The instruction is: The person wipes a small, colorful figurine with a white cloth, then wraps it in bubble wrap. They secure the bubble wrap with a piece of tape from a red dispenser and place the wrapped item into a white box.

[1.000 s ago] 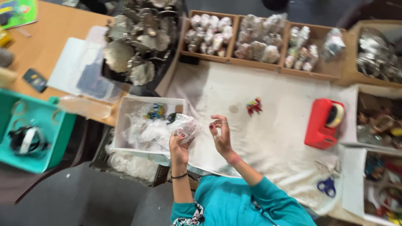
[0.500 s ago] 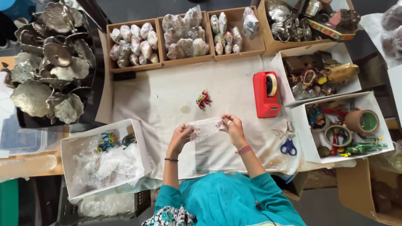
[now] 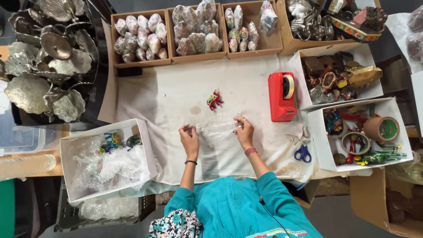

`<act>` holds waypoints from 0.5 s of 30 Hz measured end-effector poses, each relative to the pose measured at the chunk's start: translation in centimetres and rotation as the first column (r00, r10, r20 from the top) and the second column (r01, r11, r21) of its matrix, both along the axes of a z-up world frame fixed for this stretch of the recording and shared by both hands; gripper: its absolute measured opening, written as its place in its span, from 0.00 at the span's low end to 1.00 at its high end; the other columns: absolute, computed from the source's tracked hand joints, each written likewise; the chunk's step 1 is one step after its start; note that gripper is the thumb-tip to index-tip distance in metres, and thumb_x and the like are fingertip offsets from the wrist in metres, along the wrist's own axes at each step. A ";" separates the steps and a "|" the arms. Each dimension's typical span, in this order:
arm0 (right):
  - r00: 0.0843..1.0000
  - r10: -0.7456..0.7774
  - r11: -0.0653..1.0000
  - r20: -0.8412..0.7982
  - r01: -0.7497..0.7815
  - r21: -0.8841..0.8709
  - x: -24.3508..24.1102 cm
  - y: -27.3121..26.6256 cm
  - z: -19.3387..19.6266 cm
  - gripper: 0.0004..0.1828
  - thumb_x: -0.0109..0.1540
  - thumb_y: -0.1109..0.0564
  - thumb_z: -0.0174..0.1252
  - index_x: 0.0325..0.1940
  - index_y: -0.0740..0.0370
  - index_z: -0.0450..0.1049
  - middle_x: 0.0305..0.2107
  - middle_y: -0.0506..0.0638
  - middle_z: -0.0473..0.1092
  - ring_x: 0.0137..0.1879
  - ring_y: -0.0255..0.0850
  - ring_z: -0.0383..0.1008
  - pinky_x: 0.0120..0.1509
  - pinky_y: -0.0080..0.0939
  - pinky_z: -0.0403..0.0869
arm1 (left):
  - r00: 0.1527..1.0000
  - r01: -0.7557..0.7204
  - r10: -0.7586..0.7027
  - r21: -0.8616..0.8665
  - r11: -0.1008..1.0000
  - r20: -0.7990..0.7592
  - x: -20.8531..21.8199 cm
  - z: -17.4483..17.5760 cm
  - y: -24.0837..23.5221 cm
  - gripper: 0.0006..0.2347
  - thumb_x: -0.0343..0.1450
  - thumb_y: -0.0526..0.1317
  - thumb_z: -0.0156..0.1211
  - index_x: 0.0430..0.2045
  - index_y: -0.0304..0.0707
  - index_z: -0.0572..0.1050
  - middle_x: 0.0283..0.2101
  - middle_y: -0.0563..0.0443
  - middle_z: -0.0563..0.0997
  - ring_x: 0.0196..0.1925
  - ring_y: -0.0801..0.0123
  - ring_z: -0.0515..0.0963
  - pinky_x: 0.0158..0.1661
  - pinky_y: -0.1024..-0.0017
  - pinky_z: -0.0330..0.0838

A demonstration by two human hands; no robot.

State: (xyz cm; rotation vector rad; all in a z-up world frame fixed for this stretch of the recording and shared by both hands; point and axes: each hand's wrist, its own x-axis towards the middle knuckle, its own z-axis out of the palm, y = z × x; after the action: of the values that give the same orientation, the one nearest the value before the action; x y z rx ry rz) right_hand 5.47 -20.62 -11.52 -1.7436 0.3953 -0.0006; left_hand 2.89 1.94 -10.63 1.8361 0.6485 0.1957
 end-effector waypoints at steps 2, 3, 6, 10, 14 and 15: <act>1.000 0.005 1.000 -0.005 -0.005 -0.007 0.1 0.1 0.2 0.17 0.65 0.70 0.47 0.48 0.61 0.80 0.30 0.50 0.72 0.26 0.34 0.75 0.28 0.33 0.76 | 0.990 0.055 -0.082 0.222 0.974 0.115 -0.2 0.0 -1.3 0.11 0.72 0.32 0.62 0.45 0.32 0.69 0.49 0.38 0.77 0.46 0.56 0.78 0.47 0.60 0.73; 1.000 0.010 1.000 -0.007 -0.010 -0.014 0.1 0.2 0.4 0.21 0.63 0.71 0.46 0.49 0.60 0.82 0.33 0.49 0.72 0.26 0.34 0.76 0.28 0.32 0.77 | 0.960 0.080 -0.187 0.437 0.896 0.208 -0.3 0.0 -1.9 0.11 0.72 0.33 0.64 0.44 0.33 0.70 0.52 0.37 0.76 0.53 0.52 0.76 0.54 0.59 0.70; 0.997 0.058 0.993 0.058 -0.052 -0.107 -0.2 0.0 -1.5 0.26 0.59 0.73 0.45 0.51 0.58 0.83 0.35 0.54 0.73 0.29 0.40 0.75 0.32 0.36 0.80 | 0.823 0.392 -0.516 0.420 0.819 0.238 0.1 1.1 -5.5 0.13 0.73 0.36 0.63 0.50 0.37 0.72 0.59 0.42 0.77 0.63 0.52 0.75 0.64 0.62 0.69; 0.885 0.230 0.884 0.405 -0.016 -0.468 0.2 -0.4 -1.4 0.18 0.63 0.68 0.53 0.52 0.57 0.81 0.40 0.53 0.76 0.40 0.47 0.78 0.44 0.44 0.77 | 0.749 0.551 -0.638 0.367 0.749 0.179 1.5 0.1 -6.8 0.23 0.70 0.43 0.65 0.59 0.36 0.69 0.63 0.44 0.73 0.70 0.53 0.68 0.69 0.57 0.63; 0.876 0.411 0.738 0.254 -0.156 -0.656 0.4 -1.6 -0.4 0.16 0.65 0.59 0.58 0.57 0.55 0.78 0.37 0.56 0.74 0.36 0.53 0.77 0.39 0.49 0.76 | 0.760 0.488 -0.650 0.687 0.538 -0.031 0.9 -2.8 -5.7 0.35 0.68 0.55 0.63 0.68 0.39 0.62 0.72 0.46 0.62 0.75 0.53 0.57 0.72 0.51 0.47; 0.855 0.491 0.608 0.167 -0.199 -0.768 0.6 -1.9 -0.6 0.17 0.65 0.57 0.58 0.59 0.53 0.77 0.34 0.55 0.74 0.36 0.54 0.76 0.38 0.50 0.75 | 0.751 0.519 -0.648 0.722 0.458 -0.128 0.8 -3.4 -5.4 0.36 0.70 0.59 0.60 0.72 0.42 0.60 0.75 0.48 0.58 0.77 0.54 0.54 0.73 0.51 0.45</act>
State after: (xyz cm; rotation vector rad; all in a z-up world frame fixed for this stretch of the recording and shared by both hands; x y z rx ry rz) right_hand 6.11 -22.56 -12.11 -2.5458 -0.3038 -0.2284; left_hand 3.64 -3.48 -14.08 2.6745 -0.3089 0.1404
